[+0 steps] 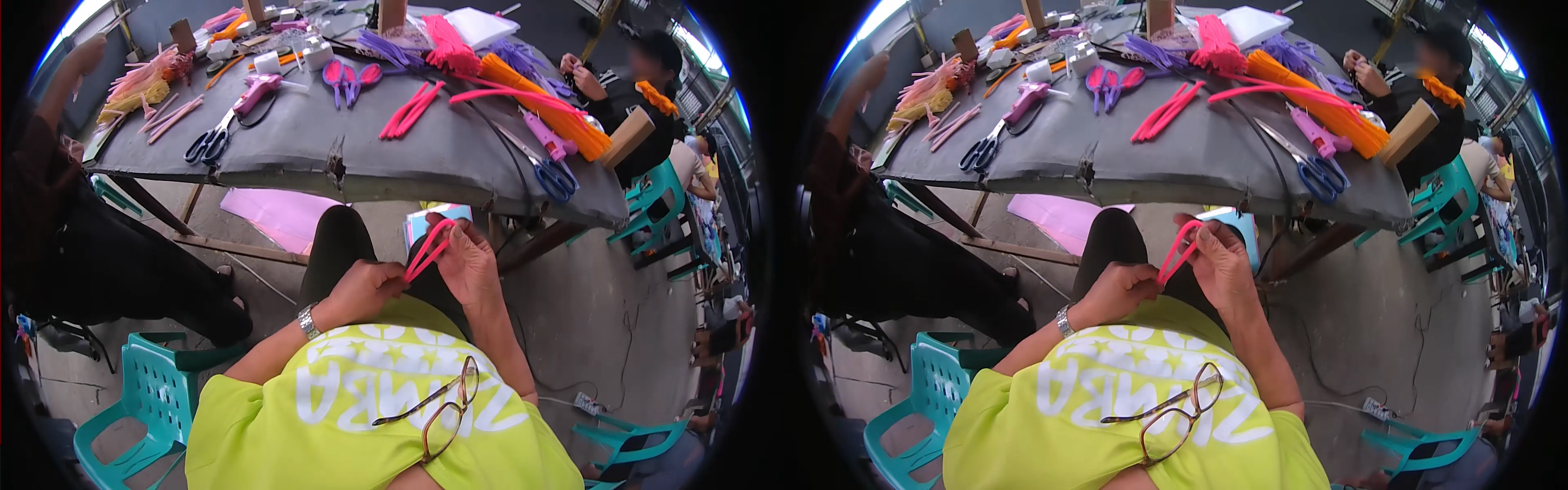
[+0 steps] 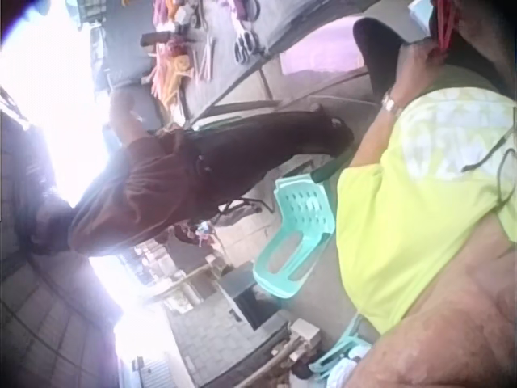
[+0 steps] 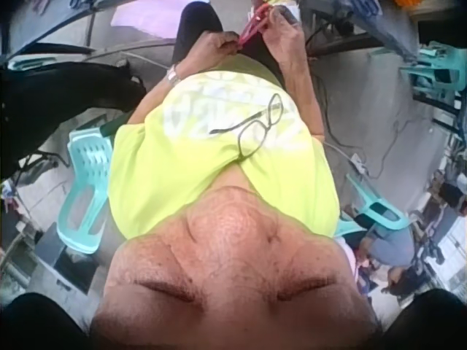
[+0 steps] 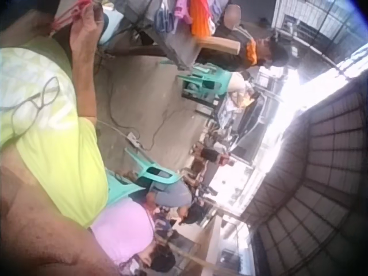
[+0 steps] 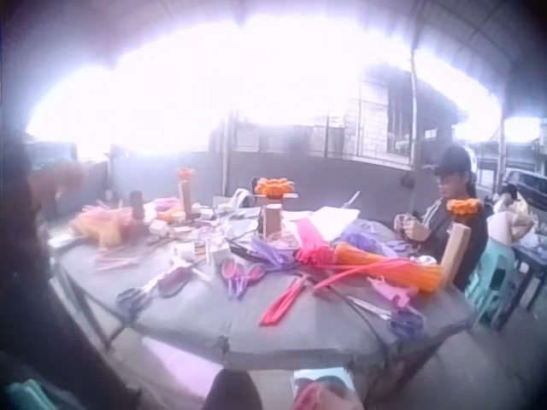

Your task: The person picks up a bundle of pink pipe cleaners, selects a single piece, and uses scissors to cut it. They then bend the pink pipe cleaner into a loop and continue cutting and shaping pipe cleaner segments on a craft table.

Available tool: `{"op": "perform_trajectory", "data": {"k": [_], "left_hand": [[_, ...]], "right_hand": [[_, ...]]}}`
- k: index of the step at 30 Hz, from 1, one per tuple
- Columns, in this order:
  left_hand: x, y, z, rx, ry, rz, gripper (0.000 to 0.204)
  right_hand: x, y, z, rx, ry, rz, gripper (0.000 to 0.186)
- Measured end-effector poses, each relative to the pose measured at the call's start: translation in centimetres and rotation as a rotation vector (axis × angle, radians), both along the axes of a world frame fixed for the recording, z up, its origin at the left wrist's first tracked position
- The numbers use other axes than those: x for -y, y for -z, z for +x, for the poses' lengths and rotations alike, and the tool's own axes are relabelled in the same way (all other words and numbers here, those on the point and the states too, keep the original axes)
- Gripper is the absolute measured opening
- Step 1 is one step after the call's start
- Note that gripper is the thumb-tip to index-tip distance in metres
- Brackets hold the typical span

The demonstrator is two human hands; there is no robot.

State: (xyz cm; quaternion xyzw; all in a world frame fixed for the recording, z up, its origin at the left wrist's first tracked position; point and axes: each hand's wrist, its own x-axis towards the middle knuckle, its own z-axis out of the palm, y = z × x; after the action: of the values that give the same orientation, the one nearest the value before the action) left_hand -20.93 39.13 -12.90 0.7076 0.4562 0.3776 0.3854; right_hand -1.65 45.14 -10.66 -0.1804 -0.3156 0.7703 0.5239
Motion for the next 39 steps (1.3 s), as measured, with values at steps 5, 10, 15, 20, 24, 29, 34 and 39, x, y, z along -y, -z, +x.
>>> {"op": "perform_trajectory", "data": {"k": [5, 10, 15, 20, 24, 29, 34, 39], "left_hand": [[0.3, 0.6, 0.4, 0.101, -0.03, -0.093, 0.009], [0.3, 0.6, 0.4, 0.228, 0.02, -0.215, 0.008], [0.2, -0.1, -0.4, 0.519, 0.244, -0.577, 0.009], [0.3, 0.3, -0.2, 0.468, 0.261, -0.53, 0.008], [0.7, -0.3, -0.2, 0.214, 0.176, -0.223, 0.006], [0.7, -0.4, -0.3, 0.087, 0.123, -0.083, 0.008], [1.0, 0.3, -0.4, 0.117, 0.136, -0.076, 0.011], [0.6, 0.7, -0.2, 0.062, 0.054, 0.053, 0.011]], "right_hand": [[-0.1, 0.6, 0.0, -0.124, -0.118, -0.007, 0.008], [-0.8, 1.2, 0.6, -0.184, -0.139, -0.028, 0.009], [-0.3, -0.6, 0.8, -0.231, -0.307, 0.041, 0.01], [-1.3, 1.4, 1.0, -0.314, -0.275, 0.132, 0.007], [-0.9, 1.4, 0.8, -0.22, -0.162, 0.058, 0.004], [-0.6, 1.0, 0.5, -0.217, -0.15, -0.018, 0.005], [-0.1, 1.1, 0.5, -0.217, -0.164, -0.044, 0.004], [0.3, 0.0, 0.0, -0.188, -0.122, 0.082, 0.004]]}}
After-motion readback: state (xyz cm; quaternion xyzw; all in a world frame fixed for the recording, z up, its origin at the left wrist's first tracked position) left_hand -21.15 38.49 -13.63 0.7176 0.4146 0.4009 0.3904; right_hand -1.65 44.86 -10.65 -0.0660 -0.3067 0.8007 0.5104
